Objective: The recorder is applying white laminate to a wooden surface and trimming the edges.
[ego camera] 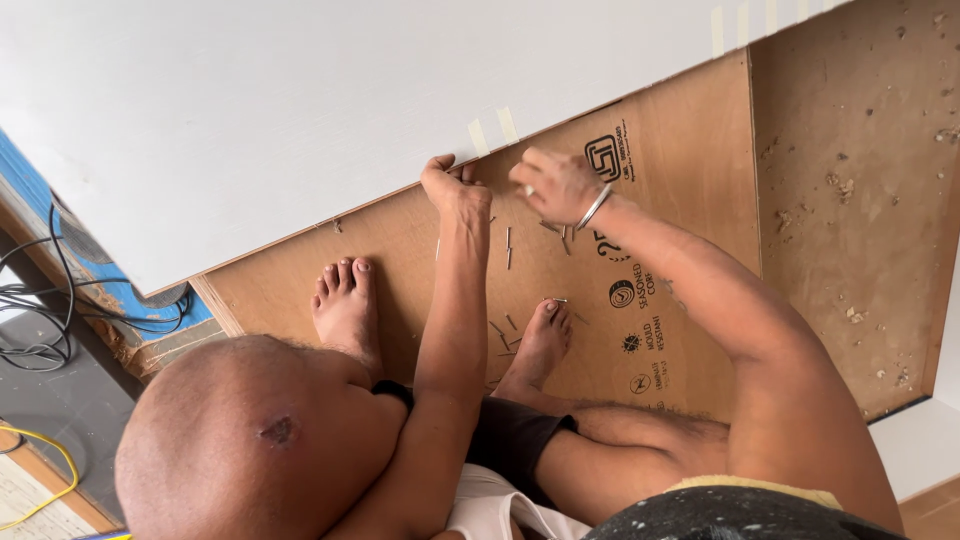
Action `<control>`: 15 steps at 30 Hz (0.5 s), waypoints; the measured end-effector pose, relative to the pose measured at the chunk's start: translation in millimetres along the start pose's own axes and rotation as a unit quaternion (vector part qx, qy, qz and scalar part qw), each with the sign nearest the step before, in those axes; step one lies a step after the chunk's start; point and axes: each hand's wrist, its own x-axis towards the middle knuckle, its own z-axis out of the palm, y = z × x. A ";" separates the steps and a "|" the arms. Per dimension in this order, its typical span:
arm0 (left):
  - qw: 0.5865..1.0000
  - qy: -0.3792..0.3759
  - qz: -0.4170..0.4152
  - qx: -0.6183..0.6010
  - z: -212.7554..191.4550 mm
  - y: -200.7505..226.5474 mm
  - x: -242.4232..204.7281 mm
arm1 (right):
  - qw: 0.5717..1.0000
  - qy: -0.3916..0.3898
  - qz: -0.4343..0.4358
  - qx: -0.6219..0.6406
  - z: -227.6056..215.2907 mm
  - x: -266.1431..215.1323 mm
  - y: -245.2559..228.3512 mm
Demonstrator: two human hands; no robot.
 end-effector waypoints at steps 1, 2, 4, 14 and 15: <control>0.999 0.026 -0.007 0.031 8.3 2.3 -17.5 | 0.999 0.014 0.038 0.023 1.7 0.8 8.4; 0.999 0.025 -0.006 0.027 7.3 0.1 -15.3 | 0.999 0.014 0.034 0.021 -6.7 2.4 10.3; 0.998 0.056 0.020 0.023 4.6 -3.8 -10.6 | 0.989 0.118 0.080 0.028 -22.7 5.9 13.4; 0.997 0.057 0.043 0.038 1.2 -12.3 -7.6 | 0.952 0.077 0.159 0.250 -58.9 41.0 16.4; 0.997 0.059 0.042 0.039 1.4 -13.0 -5.7 | 0.940 0.060 0.189 0.277 -62.6 43.7 15.0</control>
